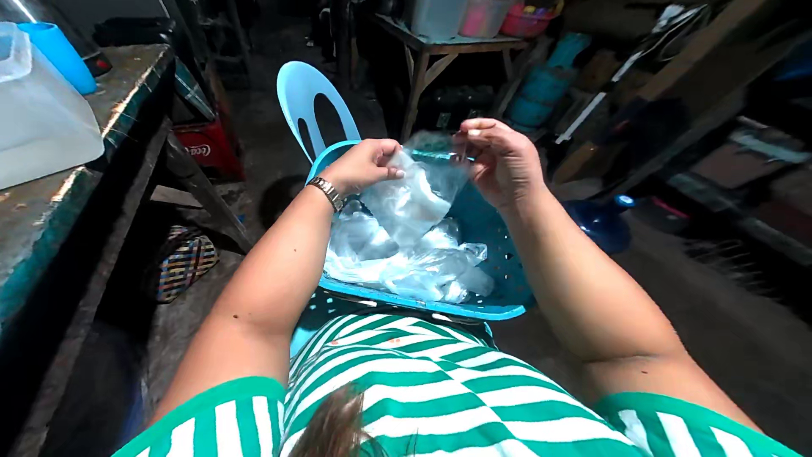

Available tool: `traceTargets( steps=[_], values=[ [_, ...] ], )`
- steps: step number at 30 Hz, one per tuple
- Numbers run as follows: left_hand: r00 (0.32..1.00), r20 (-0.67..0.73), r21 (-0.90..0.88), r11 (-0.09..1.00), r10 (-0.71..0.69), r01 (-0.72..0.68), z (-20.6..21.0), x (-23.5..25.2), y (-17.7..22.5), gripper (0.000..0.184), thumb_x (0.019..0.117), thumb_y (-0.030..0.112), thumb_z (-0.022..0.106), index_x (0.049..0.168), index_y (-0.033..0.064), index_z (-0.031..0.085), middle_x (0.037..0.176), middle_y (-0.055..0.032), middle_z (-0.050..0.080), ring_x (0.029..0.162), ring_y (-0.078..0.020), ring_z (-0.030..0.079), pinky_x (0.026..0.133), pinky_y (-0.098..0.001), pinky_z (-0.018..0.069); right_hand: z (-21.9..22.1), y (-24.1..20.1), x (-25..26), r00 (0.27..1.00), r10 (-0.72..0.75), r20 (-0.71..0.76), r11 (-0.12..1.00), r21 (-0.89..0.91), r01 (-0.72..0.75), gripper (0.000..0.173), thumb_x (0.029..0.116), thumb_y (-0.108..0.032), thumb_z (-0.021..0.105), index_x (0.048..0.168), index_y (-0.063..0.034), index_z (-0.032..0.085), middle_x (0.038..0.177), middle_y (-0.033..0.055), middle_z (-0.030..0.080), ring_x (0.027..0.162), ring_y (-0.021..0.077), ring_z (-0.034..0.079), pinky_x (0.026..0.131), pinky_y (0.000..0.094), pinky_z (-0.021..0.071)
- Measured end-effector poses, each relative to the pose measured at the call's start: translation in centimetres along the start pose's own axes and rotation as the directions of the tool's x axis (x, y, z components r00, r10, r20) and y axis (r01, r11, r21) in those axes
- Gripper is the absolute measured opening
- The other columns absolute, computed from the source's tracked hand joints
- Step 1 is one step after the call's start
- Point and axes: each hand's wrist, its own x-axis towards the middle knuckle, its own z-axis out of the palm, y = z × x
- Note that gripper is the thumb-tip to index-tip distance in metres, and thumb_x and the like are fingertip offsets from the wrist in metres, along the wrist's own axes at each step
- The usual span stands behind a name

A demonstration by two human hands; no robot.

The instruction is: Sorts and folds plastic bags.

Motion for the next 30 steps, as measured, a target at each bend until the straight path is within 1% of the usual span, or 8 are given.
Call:
traceTargets(
  steps=[5, 11, 15, 17, 21, 26, 28, 30],
  values=[
    [0.975, -0.162, -0.104, 0.980, 0.150, -0.168, 0.7, -0.8, 0.6, 0.009, 0.0937, 0.001, 0.067, 0.102, -0.0011, 0.066, 0.090, 0.0012, 0.069, 0.081, 0.0010, 0.064, 0.080, -0.0198, 0.0549, 1.0, -0.1, 0.2, 0.963, 0.229, -0.143, 0.971, 0.100, -0.216, 0.017, 0.1058, -0.007, 0.051, 0.117, -0.0046, 0.063, 0.086, -0.0030, 0.066, 0.068, 0.0040, 0.063, 0.066, 0.0192, 0.0563],
    [0.920, -0.330, -0.129, 0.956, 0.209, -0.263, 1.8, -0.1, 0.8, 0.019, 0.0906, 0.000, 0.071, 0.107, -0.0028, 0.063, 0.095, -0.0032, 0.068, 0.085, -0.0026, 0.066, 0.082, -0.0218, 0.0562, 2.2, 0.2, -1.1, 0.905, 0.414, 0.098, 0.908, -0.122, -0.402, 0.022, 0.1053, -0.005, 0.041, 0.098, -0.0104, 0.061, 0.079, -0.0043, 0.066, 0.073, 0.0042, 0.065, 0.071, 0.0237, 0.0576],
    [0.931, -0.337, -0.102, 0.978, 0.137, -0.181, 1.8, -0.3, 0.7, 0.018, 0.0895, 0.002, 0.073, 0.104, -0.0017, 0.063, 0.090, -0.0035, 0.067, 0.080, -0.0033, 0.064, 0.078, -0.0211, 0.0550, 1.1, 0.2, -0.7, 0.899, 0.395, 0.188, 0.880, -0.360, -0.311, 0.020, 0.0991, 0.001, 0.045, 0.101, -0.0090, 0.062, 0.086, -0.0037, 0.067, 0.075, 0.0034, 0.063, 0.069, 0.0230, 0.0550],
    [0.934, -0.343, -0.052, 0.990, 0.102, -0.128, 1.3, -0.3, 0.7, 0.020, 0.0902, 0.004, 0.074, 0.106, -0.0019, 0.063, 0.092, -0.0050, 0.067, 0.080, -0.0046, 0.064, 0.078, -0.0225, 0.0548, 0.5, -0.2, -0.4, 0.977, 0.203, 0.065, 0.832, -0.538, -0.137, 0.020, 0.1053, -0.011, 0.052, 0.115, -0.0004, 0.067, 0.098, 0.0031, 0.066, 0.081, 0.0057, 0.060, 0.076, 0.0267, 0.0528],
    [0.937, -0.338, 0.118, 0.992, 0.084, -0.046, 0.8, -0.3, 0.8, 0.026, 0.0907, 0.011, 0.076, 0.110, -0.0037, 0.065, 0.098, -0.0116, 0.068, 0.087, -0.0124, 0.064, 0.084, -0.0308, 0.0527, -0.5, 0.3, 0.1, 0.971, -0.237, 0.009, 0.876, -0.430, 0.218, 0.030, 0.1077, -0.022, 0.047, 0.097, -0.0068, 0.070, 0.092, -0.0061, 0.073, 0.080, -0.0011, 0.065, 0.077, 0.0215, 0.0554],
    [0.937, -0.339, 0.184, 0.983, 0.086, -0.024, 1.0, -0.5, 0.8, 0.027, 0.0904, 0.012, 0.077, 0.110, -0.0031, 0.066, 0.101, -0.0135, 0.069, 0.091, -0.0163, 0.066, 0.088, -0.0340, 0.0534, -0.1, 0.6, -1.0, 0.965, -0.093, 0.245, 0.716, -0.657, 0.236, 0.020, 0.0964, -0.020, 0.070, 0.109, -0.0061, 0.074, 0.108, 0.0051, 0.071, 0.097, 0.0093, 0.063, 0.087, 0.0319, 0.0517],
    [0.937, -0.336, 0.219, 0.976, 0.089, -0.014, 1.0, -0.6, 0.7, 0.025, 0.0912, 0.013, 0.076, 0.108, -0.0035, 0.067, 0.102, -0.0151, 0.069, 0.093, -0.0196, 0.066, 0.089, -0.0374, 0.0528, -0.4, 0.8, -0.8, 0.951, -0.130, 0.280, 0.778, -0.565, 0.273, 0.016, 0.0984, -0.016, 0.062, 0.099, -0.0083, 0.076, 0.104, -0.0004, 0.071, 0.101, 0.0057, 0.063, 0.091, 0.0282, 0.0507],
    [0.938, -0.334, 0.250, 0.968, 0.097, -0.011, 1.0, -0.5, 0.7, 0.024, 0.0920, 0.014, 0.076, 0.107, -0.0040, 0.067, 0.104, -0.0167, 0.068, 0.095, -0.0217, 0.066, 0.090, -0.0386, 0.0523, -0.4, 0.2, -0.7, 0.960, -0.050, 0.274, 0.884, -0.435, 0.170, 0.041, 0.1033, -0.018, 0.035, 0.100, -0.0082, 0.074, 0.094, -0.0059, 0.075, 0.087, -0.0013, 0.065, 0.080, 0.0212, 0.0517]
  ],
)
